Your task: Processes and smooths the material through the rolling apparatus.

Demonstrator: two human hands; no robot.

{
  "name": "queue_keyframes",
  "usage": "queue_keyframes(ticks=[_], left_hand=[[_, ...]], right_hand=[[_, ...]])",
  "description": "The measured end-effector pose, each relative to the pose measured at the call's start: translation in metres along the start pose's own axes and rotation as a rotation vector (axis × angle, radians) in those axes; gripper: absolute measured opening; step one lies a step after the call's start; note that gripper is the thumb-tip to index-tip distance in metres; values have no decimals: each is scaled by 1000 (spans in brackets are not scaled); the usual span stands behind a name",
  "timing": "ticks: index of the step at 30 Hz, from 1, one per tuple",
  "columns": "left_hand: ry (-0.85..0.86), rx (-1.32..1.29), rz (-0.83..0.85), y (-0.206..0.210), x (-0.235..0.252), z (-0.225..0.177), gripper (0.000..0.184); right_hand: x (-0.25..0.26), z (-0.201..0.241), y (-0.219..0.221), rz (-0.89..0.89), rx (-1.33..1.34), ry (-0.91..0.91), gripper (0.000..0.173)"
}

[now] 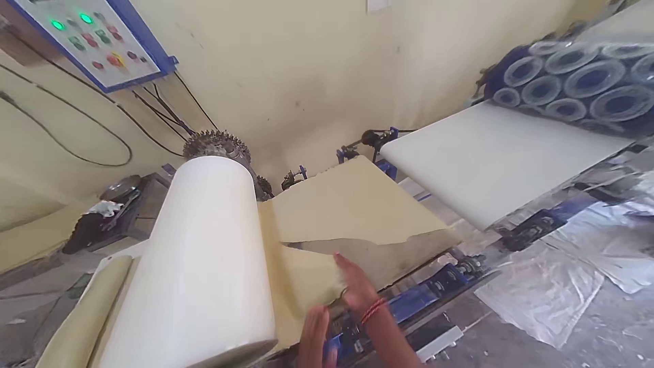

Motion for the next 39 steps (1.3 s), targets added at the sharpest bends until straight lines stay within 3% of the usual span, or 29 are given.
queue_keyframes(ticks=[2,4,6,8,10,12,14,16,18,22,27,32,35,39], left_hand=[[4,126,-102,21,50,18,58],[-69,204,-100,46,95,41,60],[-169,280,53,77,125,62,57],[-262,382,283,109,139,78,58],[-313,471,426,126,145,81,65],[-341,505,503,134,147,76,70],[-344,536,548,142,152,72,73],[-334,572,568,149,159,70,74],[-369,585,649,158,163,67,75],[-417,575,778,172,173,64,76],[-412,582,842,191,182,56,78],[-411,591,848,209,194,49,79],[-421,585,854,218,198,41,79],[-409,557,851,223,206,28,78]], right_hand=[[9,20,-13,14,-80,-14,45],[20,41,-27,17,-286,-86,40],[29,66,-43,-26,-725,-241,34],[17,89,-56,-154,-1264,-359,41],[-24,92,-57,-275,-1461,-405,51],[-73,53,-49,-287,-1424,-538,40],[-104,-23,-36,-167,-1278,-597,30],[-96,-96,-24,47,-1088,-485,34],[-70,-127,-12,162,-946,-306,39],[-24,-113,4,180,-800,-105,43],[2,-161,11,73,-721,-453,27],[-13,-156,21,249,-771,-322,26],[-31,-156,34,354,-693,-374,23],[-22,-171,17,261,-549,-444,20]])
Point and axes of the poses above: each hand's wrist, its own x-axis towards the middle knuckle, its own y-axis out of the palm, z = x × y, the point moved 8 cm from there along x, towards the middle knuckle, and after that the axes turned 2 degrees about -x, right-handed, at the moved point
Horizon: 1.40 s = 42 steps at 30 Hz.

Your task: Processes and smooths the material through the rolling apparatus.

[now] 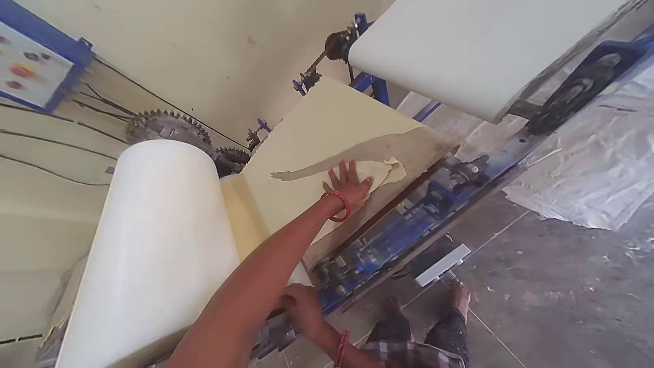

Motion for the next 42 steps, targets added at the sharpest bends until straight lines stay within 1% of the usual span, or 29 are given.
queue_keyframes(ticks=[1,2,3,4,5,6,7,8,11,12,13,16,18,21,22,24,26,27,29,31,33,36,37,38,40,42], left_hand=[[23,-17,6,-2,2,-4,77],[48,-22,10,-5,4,-7,74],[76,-21,11,-8,6,-9,72],[105,-34,9,-12,8,-11,69],[144,-55,4,-16,11,-13,67],[192,-102,-12,-21,12,-16,65],[244,-156,-24,-28,10,-20,63],[293,-227,-30,-34,5,-24,62],[365,-452,-21,-44,-13,-30,57],[371,-498,-27,-47,-17,-32,56],[380,-523,-36,-52,-20,-34,55],[404,-548,-47,-61,-28,-38,54],[408,-538,-44,-62,-29,-38,54],[411,-484,-68,-65,-29,-35,54],[407,-426,-79,-65,-30,-33,54],[375,-229,-88,-62,-33,-28,55],[341,-35,-91,-60,-35,-20,56],[322,22,-99,-62,-37,-16,56],[308,17,-182,-76,-49,-8,56],[342,-168,-366,-94,-80,2,50],[408,-339,-566,-98,-128,17,47],[470,-395,-852,-72,-198,56,47],[455,-418,-928,-57,-214,74,48],[415,-460,-965,-38,-225,94,50],[285,-576,-943,5,-229,130,55],[171,-782,-828,57,-229,158,58]], right_hand=[[3,-12,-8,-33,42,73,25],[5,-23,-14,-19,83,186,42],[9,-33,-18,20,117,294,64],[14,-40,-19,54,157,359,81],[17,-44,-16,68,171,374,92],[19,-42,-15,65,154,348,94],[22,-38,-14,56,115,323,90],[23,-32,-11,41,72,304,80],[25,-20,-5,-2,78,243,39],[27,-17,-6,-2,122,237,33],[28,-15,-8,-10,173,233,30],[25,-9,-16,-108,305,164,29],[19,-14,-16,-166,443,152,35],[19,-37,-8,-266,671,294,42],[20,-38,-7,-282,694,311,42],[20,-33,-7,-289,673,304,35],[17,-19,-8,-291,660,315,28],[16,-12,-8,-296,672,334,26],[14,1,-11,-309,692,363,24],[11,17,-17,-323,683,368,24],[8,39,-35,-346,624,318,23],[12,69,-76,-338,461,204,21],[18,75,-85,-309,398,173,21],[25,82,-92,-274,334,151,21],[39,100,-107,-173,179,134,23],[40,122,-123,-86,-115,132,30]])
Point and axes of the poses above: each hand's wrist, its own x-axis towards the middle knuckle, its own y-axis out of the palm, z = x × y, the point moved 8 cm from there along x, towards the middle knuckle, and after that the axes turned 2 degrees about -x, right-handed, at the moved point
